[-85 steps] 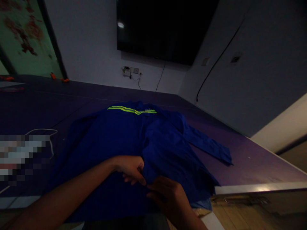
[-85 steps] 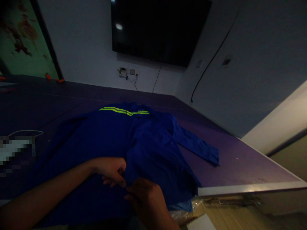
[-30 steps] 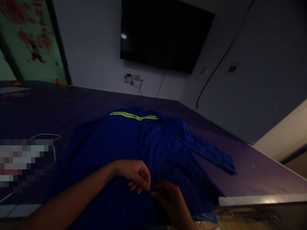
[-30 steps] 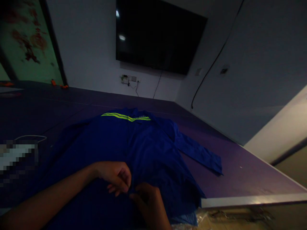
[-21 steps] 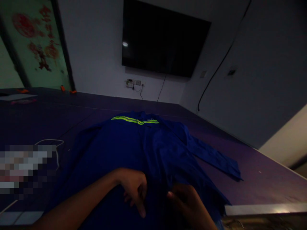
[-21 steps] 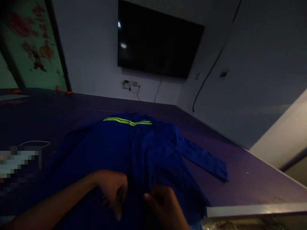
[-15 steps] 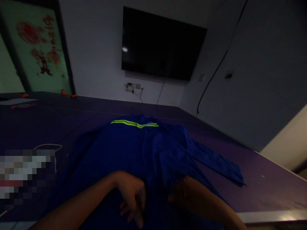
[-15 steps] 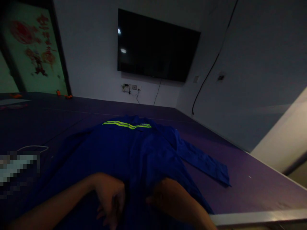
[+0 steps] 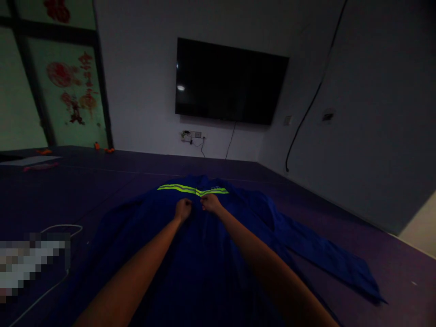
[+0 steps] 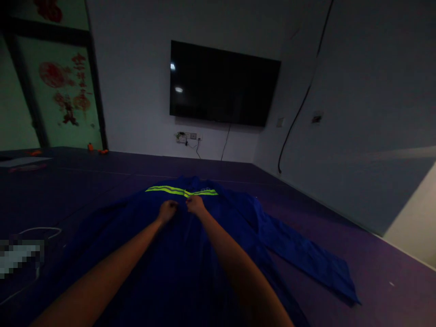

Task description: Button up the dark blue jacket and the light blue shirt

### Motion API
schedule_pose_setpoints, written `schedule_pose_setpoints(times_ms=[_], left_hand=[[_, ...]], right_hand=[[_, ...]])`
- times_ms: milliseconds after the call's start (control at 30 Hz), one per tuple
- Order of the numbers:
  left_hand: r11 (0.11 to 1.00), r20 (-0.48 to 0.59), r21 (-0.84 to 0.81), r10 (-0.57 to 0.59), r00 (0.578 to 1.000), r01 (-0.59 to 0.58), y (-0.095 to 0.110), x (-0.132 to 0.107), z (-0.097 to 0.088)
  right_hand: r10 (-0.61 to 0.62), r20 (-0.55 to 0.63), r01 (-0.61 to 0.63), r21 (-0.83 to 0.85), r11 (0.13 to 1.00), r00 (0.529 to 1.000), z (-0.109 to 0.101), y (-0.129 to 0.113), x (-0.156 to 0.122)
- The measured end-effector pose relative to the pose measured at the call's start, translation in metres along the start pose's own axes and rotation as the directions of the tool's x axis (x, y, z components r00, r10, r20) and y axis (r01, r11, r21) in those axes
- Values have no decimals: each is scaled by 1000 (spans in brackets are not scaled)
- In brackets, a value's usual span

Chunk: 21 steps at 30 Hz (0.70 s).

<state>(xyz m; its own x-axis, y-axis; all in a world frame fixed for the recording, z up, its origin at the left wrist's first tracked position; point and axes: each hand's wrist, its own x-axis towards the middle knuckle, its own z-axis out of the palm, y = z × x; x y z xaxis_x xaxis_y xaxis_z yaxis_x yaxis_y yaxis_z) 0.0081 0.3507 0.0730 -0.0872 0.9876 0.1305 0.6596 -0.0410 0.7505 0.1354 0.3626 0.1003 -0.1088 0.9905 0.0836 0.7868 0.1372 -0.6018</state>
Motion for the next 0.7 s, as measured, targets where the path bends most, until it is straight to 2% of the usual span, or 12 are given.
schedule_pose_setpoints(times_ms=[133, 300, 400, 500, 600, 700], left_hand=[[998, -132, 64, 11, 991, -3, -4, 22, 13], [970, -219, 171, -136, 966, 175, -2, 49, 30], [948, -248, 232, -160, 955, 219, -4, 57, 36], [941, -241, 297, -92, 966, 163, -9, 60, 39], [934, -172, 356, 39, 984, 25, -14, 64, 40], [910, -77, 393, 173, 982, -130, -18, 69, 41]], right_hand=[[53, -150, -57, -24, 998, 987, 30, 4, 34], [115, -230, -122, -17, 992, 966, 52, 19, 61], [122, -251, -119, 28, 993, 960, 56, 32, 73], [109, -263, -81, 114, 990, 959, 55, 47, 84], [95, -268, -32, 231, 972, 959, 55, 63, 92], [87, -269, 19, 369, 929, 959, 60, 73, 99]])
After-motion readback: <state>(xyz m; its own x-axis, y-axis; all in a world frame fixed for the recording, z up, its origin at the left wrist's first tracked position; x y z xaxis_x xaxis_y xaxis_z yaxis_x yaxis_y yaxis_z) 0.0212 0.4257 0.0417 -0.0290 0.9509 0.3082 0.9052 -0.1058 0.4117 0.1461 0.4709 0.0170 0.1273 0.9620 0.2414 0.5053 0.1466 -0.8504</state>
